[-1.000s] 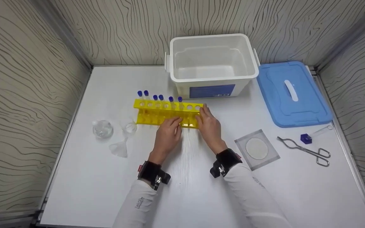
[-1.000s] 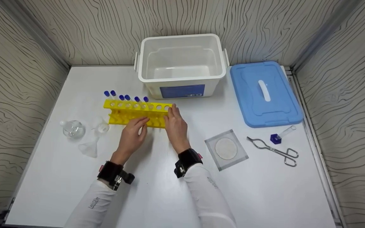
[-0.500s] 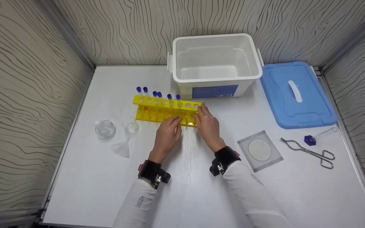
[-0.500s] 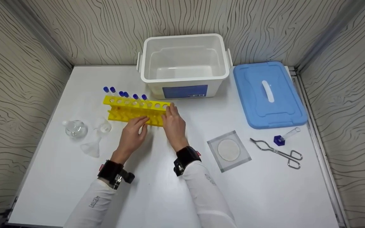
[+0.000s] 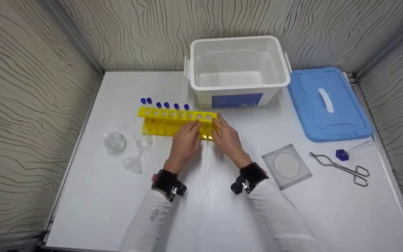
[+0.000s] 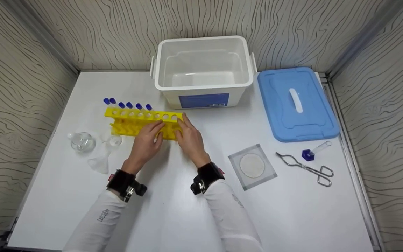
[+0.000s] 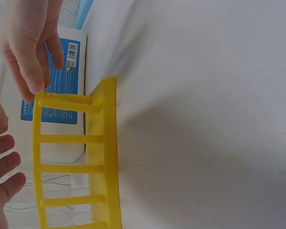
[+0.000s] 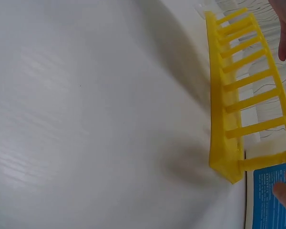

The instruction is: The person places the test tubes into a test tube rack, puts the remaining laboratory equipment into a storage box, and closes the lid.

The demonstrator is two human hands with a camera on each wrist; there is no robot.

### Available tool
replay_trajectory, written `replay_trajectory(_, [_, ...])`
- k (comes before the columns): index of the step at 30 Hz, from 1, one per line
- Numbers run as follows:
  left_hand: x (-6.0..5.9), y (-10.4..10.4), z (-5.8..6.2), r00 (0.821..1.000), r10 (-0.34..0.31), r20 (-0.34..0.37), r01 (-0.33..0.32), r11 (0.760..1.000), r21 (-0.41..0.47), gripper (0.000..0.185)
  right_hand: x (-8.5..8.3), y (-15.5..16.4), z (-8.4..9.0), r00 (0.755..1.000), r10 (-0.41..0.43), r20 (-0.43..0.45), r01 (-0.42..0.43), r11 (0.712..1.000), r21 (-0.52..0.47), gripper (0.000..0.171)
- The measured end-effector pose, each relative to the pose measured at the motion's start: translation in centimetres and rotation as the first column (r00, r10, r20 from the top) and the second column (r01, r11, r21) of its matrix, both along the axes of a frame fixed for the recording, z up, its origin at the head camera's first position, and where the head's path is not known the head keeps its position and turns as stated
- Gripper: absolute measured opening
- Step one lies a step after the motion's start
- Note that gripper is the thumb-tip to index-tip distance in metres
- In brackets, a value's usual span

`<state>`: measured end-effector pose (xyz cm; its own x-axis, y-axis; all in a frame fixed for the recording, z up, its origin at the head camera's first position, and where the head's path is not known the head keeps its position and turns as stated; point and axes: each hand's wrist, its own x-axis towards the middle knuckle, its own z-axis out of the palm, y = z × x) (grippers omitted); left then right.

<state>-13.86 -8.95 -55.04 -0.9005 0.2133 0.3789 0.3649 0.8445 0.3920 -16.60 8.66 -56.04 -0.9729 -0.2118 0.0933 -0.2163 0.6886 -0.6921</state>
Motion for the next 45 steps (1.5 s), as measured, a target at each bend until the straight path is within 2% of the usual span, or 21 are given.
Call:
replay_trajectory(8, [-1.3,1.2,0.2,0.997,-0.043,0.071,0.048,0.995,-0.082,0.036,0.8,2.5,-0.5,0.998,-0.063,-0.026,0.062,0.998,-0.03,0.044])
replay_trajectory(13, [-2.0,2.4,0.3,0.986,-0.046,0.162,0.065,0.991,-0.116,0.041,1.3,4.2,-0.9,0.994,-0.1,-0.049,0.099,0.995,-0.022,0.043])
replay_trajectory(18, [-2.3,3.7,-0.1,0.97,-0.007,0.244,0.058,0.978,-0.203,0.05,2.0,5.6,-1.2,0.99,-0.127,-0.064,0.126,0.992,-0.025,0.043])
replay_trajectory(21, [-2.4,4.5,-0.4,0.964,0.036,0.264,0.04,0.96,-0.277,0.055,2.5,6.3,-1.5,0.989,-0.139,-0.054,0.139,0.99,-0.01,0.043])
replay_trajectory(24, [-2.5,5.1,-0.6,0.957,0.076,0.281,0.017,0.949,-0.314,0.057,3.0,6.9,-1.9,0.989,-0.142,-0.04,0.142,0.99,0.017,0.044])
replay_trajectory(29, [-2.9,5.6,-0.5,0.948,0.107,0.298,-0.008,0.948,-0.317,0.056,4.0,7.9,-2.6,0.992,-0.124,-0.014,0.125,0.988,0.09,0.045])
replay_trajectory(37, [-3.6,5.5,-0.3,0.943,0.106,0.315,-0.002,0.95,-0.313,0.055,5.1,9.0,-3.7,0.999,-0.048,0.025,0.041,0.97,0.24,0.046])
replay_trajectory(45, [-4.3,4.8,-0.1,0.943,0.094,0.318,0.002,0.957,-0.29,0.053,5.2,9.9,-3.7,0.998,-0.052,0.034,0.042,0.967,0.252,0.047])
